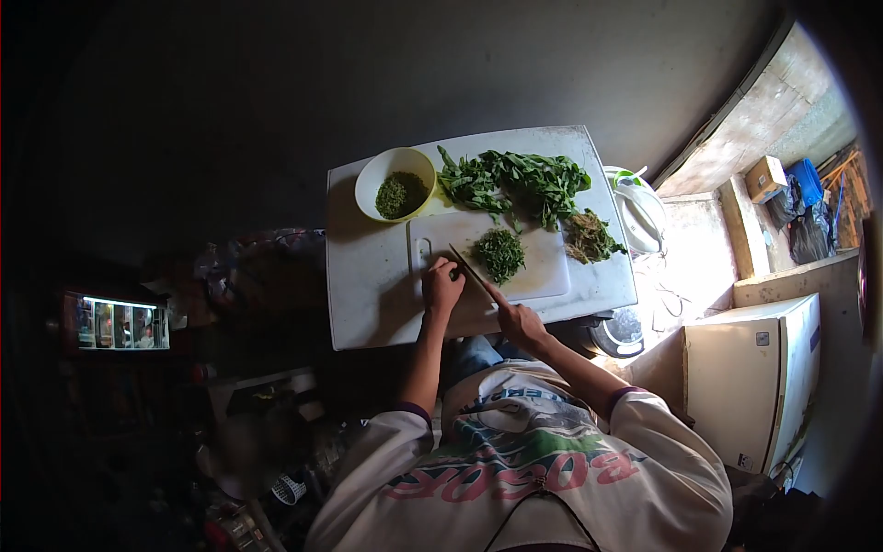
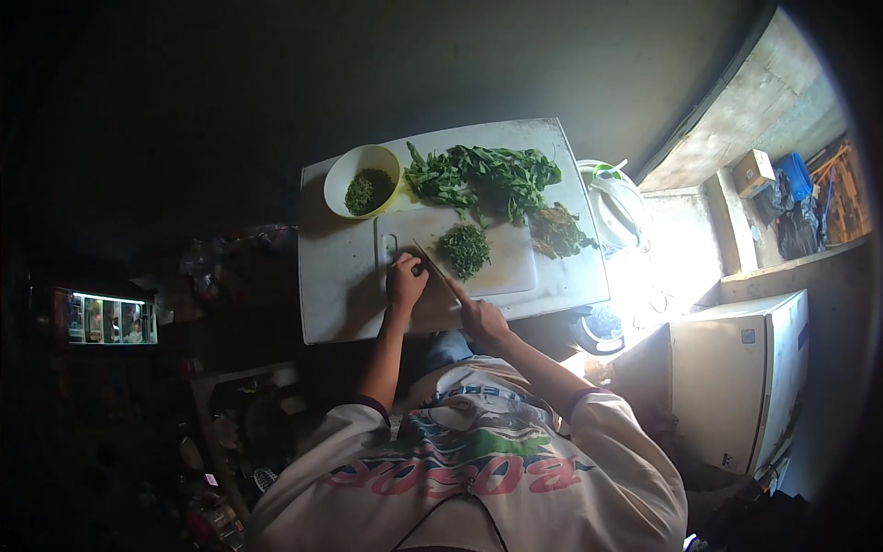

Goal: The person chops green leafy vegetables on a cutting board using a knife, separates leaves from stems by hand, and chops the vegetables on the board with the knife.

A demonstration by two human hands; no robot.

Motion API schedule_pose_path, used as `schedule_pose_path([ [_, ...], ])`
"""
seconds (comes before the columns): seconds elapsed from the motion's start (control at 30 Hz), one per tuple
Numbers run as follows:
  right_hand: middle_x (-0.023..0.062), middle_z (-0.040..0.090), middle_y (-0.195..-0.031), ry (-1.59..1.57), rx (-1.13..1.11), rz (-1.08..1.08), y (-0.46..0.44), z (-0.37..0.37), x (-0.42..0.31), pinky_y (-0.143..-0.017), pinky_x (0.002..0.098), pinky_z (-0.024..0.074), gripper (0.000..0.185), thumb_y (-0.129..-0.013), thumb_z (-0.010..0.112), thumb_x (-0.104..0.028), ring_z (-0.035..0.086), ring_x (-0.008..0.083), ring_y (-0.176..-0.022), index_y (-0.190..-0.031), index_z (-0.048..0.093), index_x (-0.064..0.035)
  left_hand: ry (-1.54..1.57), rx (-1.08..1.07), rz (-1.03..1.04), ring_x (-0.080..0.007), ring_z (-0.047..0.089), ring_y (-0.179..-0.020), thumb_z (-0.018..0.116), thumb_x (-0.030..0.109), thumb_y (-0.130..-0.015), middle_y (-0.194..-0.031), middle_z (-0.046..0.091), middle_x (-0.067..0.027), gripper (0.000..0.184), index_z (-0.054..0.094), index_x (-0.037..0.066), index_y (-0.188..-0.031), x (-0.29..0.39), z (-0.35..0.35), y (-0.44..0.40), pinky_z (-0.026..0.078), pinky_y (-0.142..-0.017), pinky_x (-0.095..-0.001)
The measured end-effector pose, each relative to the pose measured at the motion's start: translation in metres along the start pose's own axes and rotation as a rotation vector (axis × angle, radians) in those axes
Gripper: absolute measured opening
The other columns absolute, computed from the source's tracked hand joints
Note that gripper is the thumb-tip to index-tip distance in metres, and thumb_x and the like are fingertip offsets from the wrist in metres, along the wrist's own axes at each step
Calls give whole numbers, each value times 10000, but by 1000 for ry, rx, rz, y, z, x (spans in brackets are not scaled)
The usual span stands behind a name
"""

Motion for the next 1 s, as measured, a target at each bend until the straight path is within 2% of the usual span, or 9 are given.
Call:
schedule_pose_path([
  [0.03,264,651,-705,-29,53,-26,-8,-1,-5,-628,593,501,745,-946,465,-130,658,467,-666,-1587,148,-342,7,-3,9,-360,668,-926,721,43,-717,-980,683,-162,226,719,-4,-938,-1,1,1,537,-806,-410],
  [0.27,270,657,-726,-38,41,-13,-18,-3,-7,-621,583,496,732,-951,466,-150,652,462,-658,-1583,161,-357,-63,32,24,-335,670,-909,732,73,-782,-961,692,-127,160,736,24,-934,-5,0,5,540,-796,-410],
  [0.47,262,663,-734,-4,-3,3,6,-4,11,-602,576,486,748,-944,479,-124,650,452,-646,-1589,157,-321,3,24,-54,-342,683,-925,720,65,-785,-969,712,-155,177,739,14,-954,-6,-1,3,539,-823,-406],
  [0.67,268,645,-702,-66,66,10,21,-20,12,-597,581,481,756,-938,500,-110,637,463,-634,-1590,167,-298,6,1,-19,-334,685,-903,727,107,-803,-964,716,-134,173,744,47,-965,-6,3,-1,544,-799,-408],
  [0.77,265,641,-693,-50,45,39,22,-32,4,-590,580,480,751,-940,495,-112,636,461,-628,-1589,169,-300,-13,4,-7,-341,683,-914,724,92,-786,-975,716,-144,193,744,50,-974,-6,4,-3,546,-812,-408],
  [0.83,240,673,-750,12,-42,82,25,-37,-4,-657,549,526,764,-933,484,-113,674,419,-673,-1588,169,-347,-32,-3,-25,-346,681,-923,720,80,-772,-983,715,-149,207,744,46,-974,-6,2,-3,546,-819,-410],
  [1.0,239,672,-763,69,-91,57,32,-42,-15,-673,555,531,762,-925,481,-105,678,422,-690,-1585,187,-346,-87,10,-50,-361,674,-933,699,43,-733,-988,713,-154,240,739,29,-969,-17,6,-3,545,-828,-420],
])
Point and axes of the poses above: each hand's wrist, its own y-axis away from the middle knuckle, its own z-axis out of the palm, x = y × z, the point moved 8 cm from there along -y, towards the middle knuckle
